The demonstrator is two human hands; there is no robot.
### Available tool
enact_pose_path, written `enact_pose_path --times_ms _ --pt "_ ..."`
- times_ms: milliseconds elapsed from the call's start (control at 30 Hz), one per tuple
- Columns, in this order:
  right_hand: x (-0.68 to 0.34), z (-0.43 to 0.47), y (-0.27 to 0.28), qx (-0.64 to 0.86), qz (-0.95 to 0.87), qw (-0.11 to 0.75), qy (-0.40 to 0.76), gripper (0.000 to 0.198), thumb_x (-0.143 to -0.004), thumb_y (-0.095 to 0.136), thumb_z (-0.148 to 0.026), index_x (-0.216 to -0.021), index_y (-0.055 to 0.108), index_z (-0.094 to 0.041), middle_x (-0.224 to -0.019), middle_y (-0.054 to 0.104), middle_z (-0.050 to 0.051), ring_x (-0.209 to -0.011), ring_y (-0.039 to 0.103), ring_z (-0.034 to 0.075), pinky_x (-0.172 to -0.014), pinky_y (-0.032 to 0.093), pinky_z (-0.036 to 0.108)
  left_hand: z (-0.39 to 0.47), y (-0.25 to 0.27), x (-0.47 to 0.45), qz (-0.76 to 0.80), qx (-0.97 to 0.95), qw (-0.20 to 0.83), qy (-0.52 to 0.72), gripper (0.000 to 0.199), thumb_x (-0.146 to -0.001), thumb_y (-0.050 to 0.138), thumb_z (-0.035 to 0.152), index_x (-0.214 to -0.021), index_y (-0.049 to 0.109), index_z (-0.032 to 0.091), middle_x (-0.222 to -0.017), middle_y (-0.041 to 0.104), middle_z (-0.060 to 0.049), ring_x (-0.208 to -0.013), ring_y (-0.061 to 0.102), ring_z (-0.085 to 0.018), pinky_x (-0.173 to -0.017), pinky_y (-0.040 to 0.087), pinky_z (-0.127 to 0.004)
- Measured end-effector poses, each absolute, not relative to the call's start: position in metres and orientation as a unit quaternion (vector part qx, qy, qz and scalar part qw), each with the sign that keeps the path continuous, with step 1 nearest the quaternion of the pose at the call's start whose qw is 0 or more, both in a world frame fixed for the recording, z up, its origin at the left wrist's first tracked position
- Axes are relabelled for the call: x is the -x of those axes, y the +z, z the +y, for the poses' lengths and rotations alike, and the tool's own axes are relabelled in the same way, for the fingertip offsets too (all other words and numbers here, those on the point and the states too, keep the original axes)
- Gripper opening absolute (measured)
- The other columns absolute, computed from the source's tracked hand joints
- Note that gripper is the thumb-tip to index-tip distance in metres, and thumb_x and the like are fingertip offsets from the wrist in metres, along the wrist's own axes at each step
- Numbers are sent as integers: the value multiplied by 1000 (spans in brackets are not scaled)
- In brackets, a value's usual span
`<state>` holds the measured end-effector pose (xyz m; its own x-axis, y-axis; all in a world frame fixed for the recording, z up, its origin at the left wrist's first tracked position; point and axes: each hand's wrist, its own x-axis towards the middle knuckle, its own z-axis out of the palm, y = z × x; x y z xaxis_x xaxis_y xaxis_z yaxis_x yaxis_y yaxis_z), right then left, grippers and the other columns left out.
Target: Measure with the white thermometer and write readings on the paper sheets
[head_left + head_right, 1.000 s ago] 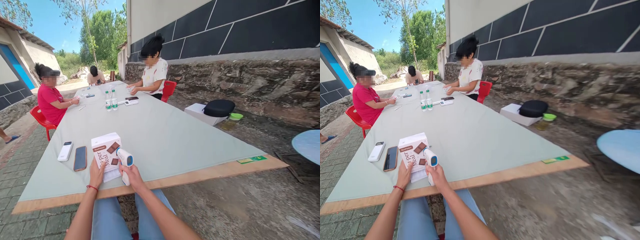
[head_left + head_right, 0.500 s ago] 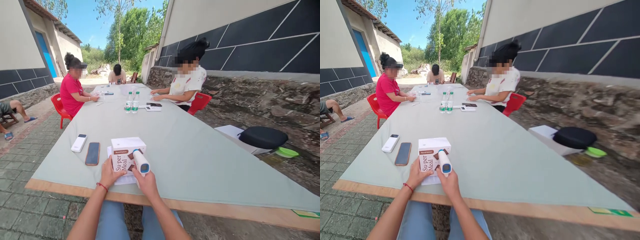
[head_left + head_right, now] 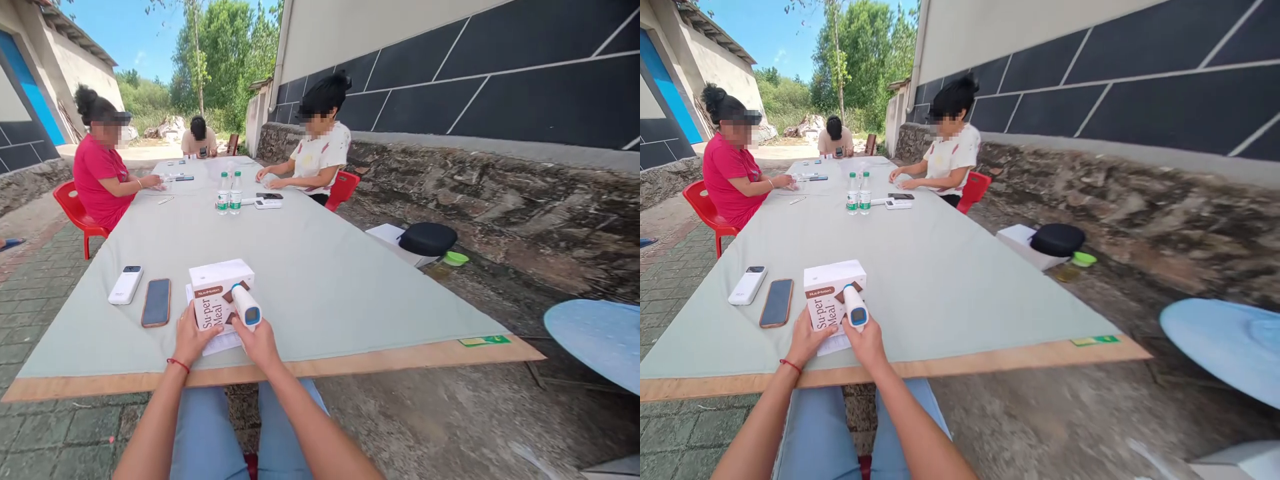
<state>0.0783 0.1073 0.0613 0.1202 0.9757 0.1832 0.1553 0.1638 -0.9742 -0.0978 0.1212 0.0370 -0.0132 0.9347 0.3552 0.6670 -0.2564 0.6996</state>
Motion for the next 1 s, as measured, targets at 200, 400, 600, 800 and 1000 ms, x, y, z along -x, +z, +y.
enact_pose_path --times_ms 200,400,600,800,1000 --pt "-74 106 61 516 -534 546 387 34 -70 54 -47 -79 65 -15 -74 70 9 -70 63 23 -66 51 33 128 35 102 582 -673 178 421 67 -67 75 50 -122 52 20 -114 65 -11 -104 61 -29 -85 48 -41" --pt "-71 110 61 519 -536 548 378 30 -72 55 -45 -77 62 -17 -73 68 7 -70 61 21 -62 49 31 135 32 106 574 -670 182 433 65 -67 75 47 -122 55 20 -112 66 -11 -102 62 -29 -83 50 -41" --pt "-67 113 64 537 -524 536 388 25 -71 57 -40 -82 61 -18 -76 66 6 -72 59 21 -66 47 32 137 35 106 573 -669 187 435 60 -70 73 46 -121 56 20 -115 65 -10 -104 62 -29 -84 50 -40" --pt "-72 100 89 470 -524 533 470 29 -70 58 -32 -94 61 -17 -91 67 5 -85 60 22 -78 47 34 136 37 107 590 -665 174 424 60 -73 68 50 -122 54 18 -115 64 -12 -106 60 -30 -87 49 -43" --pt "-89 65 140 365 -536 544 531 20 -80 54 -31 -93 60 -17 -91 64 3 -87 56 18 -75 46 28 135 40 106 581 -682 163 413 57 -75 65 49 -121 54 18 -112 65 -12 -103 61 -30 -86 49 -45"
